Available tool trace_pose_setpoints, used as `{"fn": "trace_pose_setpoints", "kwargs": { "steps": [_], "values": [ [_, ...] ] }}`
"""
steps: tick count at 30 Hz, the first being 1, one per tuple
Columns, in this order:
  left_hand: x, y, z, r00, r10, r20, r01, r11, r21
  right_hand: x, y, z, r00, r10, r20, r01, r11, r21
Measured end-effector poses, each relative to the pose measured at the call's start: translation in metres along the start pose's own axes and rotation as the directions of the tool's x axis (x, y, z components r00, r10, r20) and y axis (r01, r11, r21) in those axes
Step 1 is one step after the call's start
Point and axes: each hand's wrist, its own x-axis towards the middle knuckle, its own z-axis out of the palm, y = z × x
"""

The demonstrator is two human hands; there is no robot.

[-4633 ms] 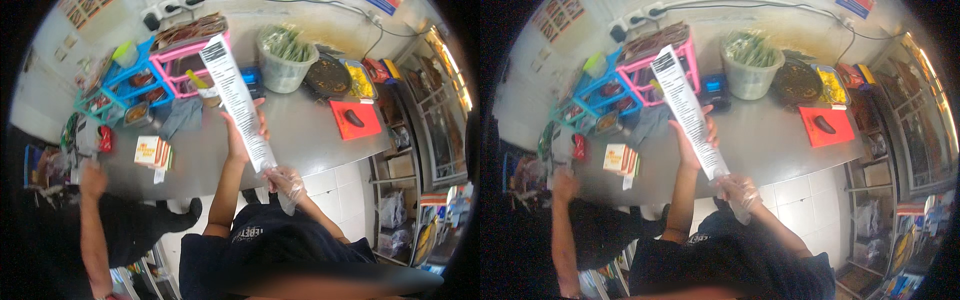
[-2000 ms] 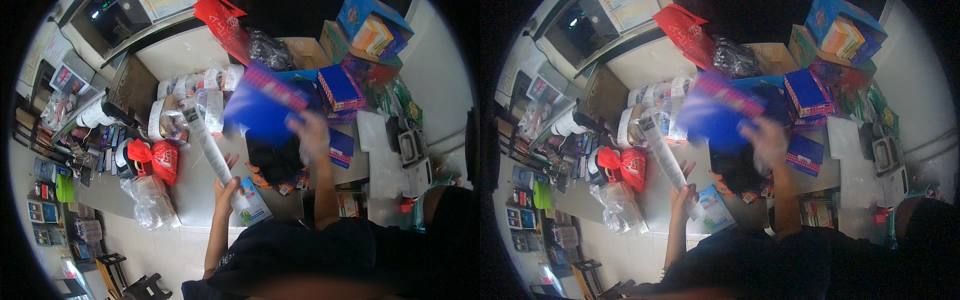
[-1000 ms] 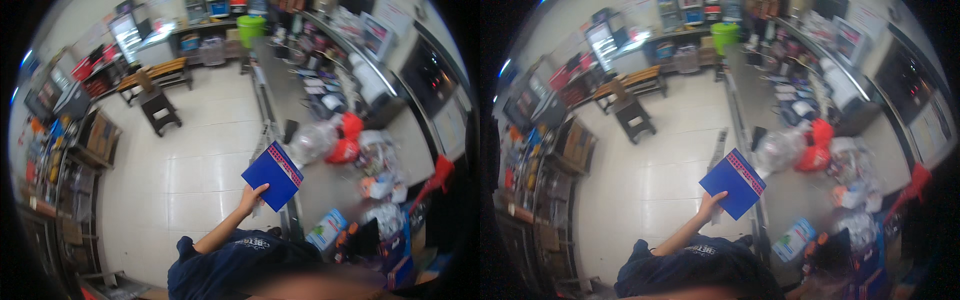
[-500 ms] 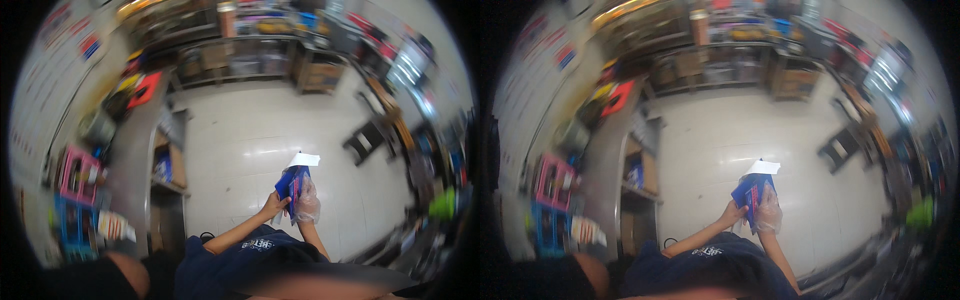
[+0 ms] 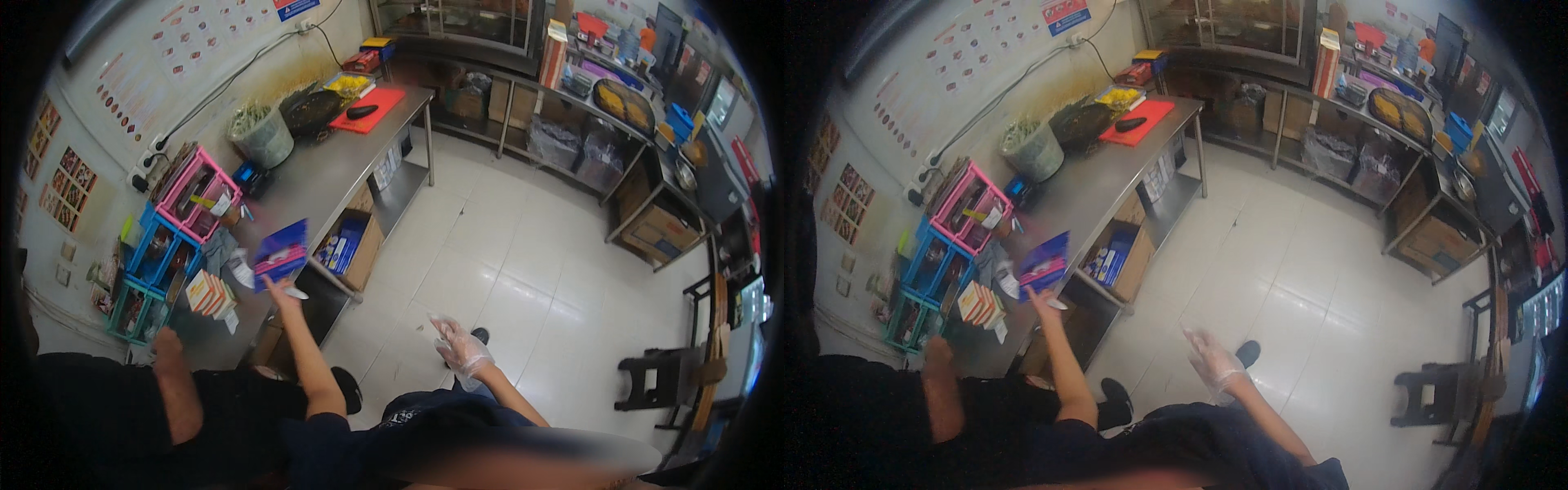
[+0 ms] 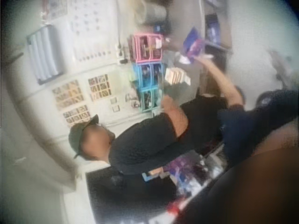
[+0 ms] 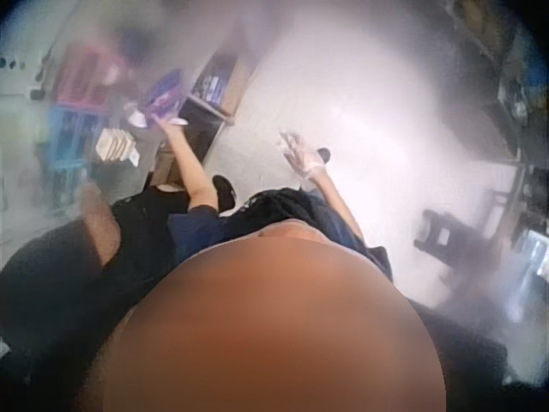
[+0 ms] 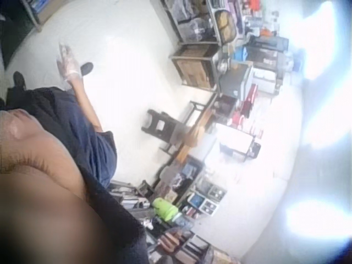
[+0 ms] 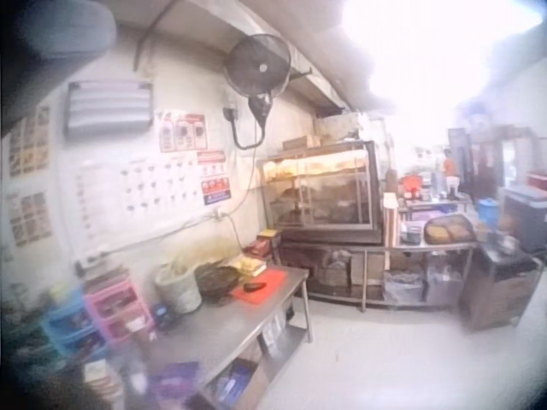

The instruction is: The person assembles takeout orders by placing food items into boxes and containers. They handle receipts, boxes, and containers, and retrieve items from a display case and storage bins. The person also places receipts into boxes and stacks containers.

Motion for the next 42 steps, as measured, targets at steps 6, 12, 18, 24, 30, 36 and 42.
{"fn": "trace_pose_setpoints", "kwargs": {
  "steps": [6, 12, 18, 24, 30, 36, 42],
  "values": [
    [0.007, -0.080, 0.069, 0.947, -0.056, -0.317, 0.003, 0.987, -0.163, 0.043, 0.144, -0.107, 0.983, 0.144, 0.112, -0.136, 0.988, -0.072],
    [-0.114, -0.272, 0.242, 0.924, -0.382, -0.018, 0.382, 0.924, -0.019, 0.082, 0.248, -0.226, 0.996, 0.070, 0.050, -0.063, 0.988, -0.143],
    [-0.192, -0.408, 0.495, 0.689, -0.498, 0.527, 0.454, 0.863, 0.221, 0.093, 0.443, -0.367, 0.948, 0.277, -0.154, -0.265, 0.959, 0.096],
    [-0.312, -0.540, 0.758, 0.217, -0.540, 0.814, 0.462, 0.791, 0.401, -0.079, 0.651, -0.439, 0.178, 0.740, -0.648, -0.822, 0.474, 0.316],
    [-0.510, -0.660, 0.952, -0.317, -0.414, 0.853, 0.639, 0.571, 0.515, -0.298, 0.658, -0.472, -0.214, 0.904, -0.370, -0.031, 0.372, 0.928],
    [-0.697, -0.752, 1.027, -0.488, -0.330, 0.808, 0.663, 0.463, 0.589, -0.451, 0.664, -0.587, -0.241, 0.939, -0.245, 0.267, 0.307, 0.913],
    [-0.809, -0.803, 1.066, -0.482, -0.365, 0.797, 0.676, 0.423, 0.603, -0.499, 0.743, -0.907, -0.238, 0.411, -0.880, -0.854, 0.343, 0.391]
  ]
}}
